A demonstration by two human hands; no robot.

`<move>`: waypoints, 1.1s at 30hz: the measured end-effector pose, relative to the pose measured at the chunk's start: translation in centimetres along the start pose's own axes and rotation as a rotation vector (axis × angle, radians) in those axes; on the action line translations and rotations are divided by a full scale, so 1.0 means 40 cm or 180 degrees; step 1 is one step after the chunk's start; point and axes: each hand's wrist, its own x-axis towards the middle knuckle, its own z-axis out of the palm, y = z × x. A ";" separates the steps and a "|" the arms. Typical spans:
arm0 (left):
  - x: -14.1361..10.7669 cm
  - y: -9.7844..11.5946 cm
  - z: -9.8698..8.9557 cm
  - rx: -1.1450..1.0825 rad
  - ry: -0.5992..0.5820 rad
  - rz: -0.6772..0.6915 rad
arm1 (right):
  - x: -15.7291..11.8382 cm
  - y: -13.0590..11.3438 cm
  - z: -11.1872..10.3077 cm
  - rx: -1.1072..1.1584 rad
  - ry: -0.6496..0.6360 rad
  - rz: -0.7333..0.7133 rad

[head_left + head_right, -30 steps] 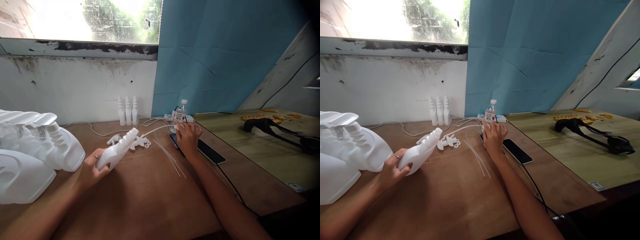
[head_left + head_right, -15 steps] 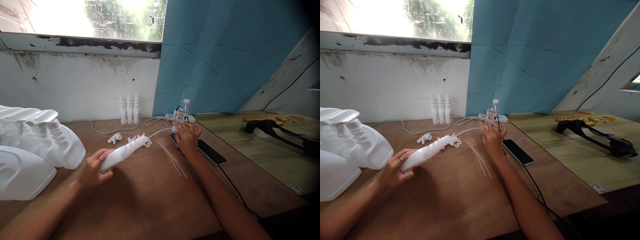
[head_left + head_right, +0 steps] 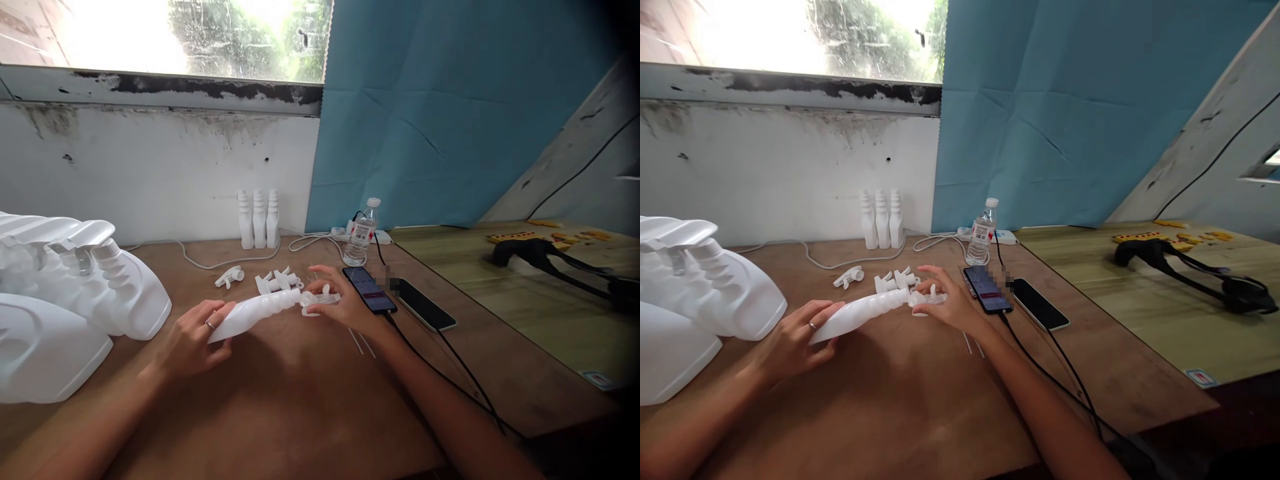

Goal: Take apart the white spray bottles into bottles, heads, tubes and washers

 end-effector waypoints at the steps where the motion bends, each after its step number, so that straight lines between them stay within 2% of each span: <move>1: -0.001 0.000 0.002 0.0014 -0.0007 0.0020 | 0.000 -0.001 0.002 0.0221 -0.0099 0.0084; 5: -0.004 -0.004 0.010 0.0087 -0.0053 0.0015 | 0.005 0.010 -0.002 0.1306 -0.0345 0.0337; 7: -0.005 -0.005 0.012 0.0090 -0.0068 0.0011 | 0.011 0.018 -0.003 0.1675 -0.0320 0.0527; 9: -0.004 -0.004 0.013 0.0063 -0.0048 0.0007 | 0.018 0.022 0.003 0.1803 -0.0045 0.0663; 11: -0.004 -0.001 0.016 0.0042 -0.0045 0.0018 | 0.023 0.020 0.015 0.1723 0.0414 0.0667; 13: -0.004 0.007 0.022 0.0011 -0.0057 0.0029 | 0.025 0.010 0.031 0.1540 0.0782 0.0531; 15: -0.004 0.017 0.029 -0.0079 -0.0045 -0.0032 | 0.022 -0.010 0.047 0.1279 0.0966 0.0334; 19: -0.001 0.039 0.034 -0.0609 0.0085 -0.0510 | 0.026 -0.084 0.055 0.0712 0.1164 -0.0274; 21: 0.003 0.047 0.033 -0.0980 0.0092 -0.0791 | 0.043 -0.132 0.041 0.0623 0.1061 -0.0666; 24: 0.005 0.054 0.038 -0.1613 0.0071 -0.1138 | 0.089 -0.203 0.014 0.0651 0.0664 -0.1221; 26: 0.001 0.057 0.051 -0.2176 0.0039 -0.1378 | 0.124 -0.243 0.006 0.0819 0.0651 -0.1449; 30: -0.013 0.066 0.092 -0.3270 -0.0064 -0.1747 | 0.173 -0.283 0.030 0.1063 0.0789 -0.1542; 33: -0.022 0.070 0.114 -0.3660 -0.0056 -0.1821 | 0.187 -0.278 0.065 0.1177 0.0756 -0.1546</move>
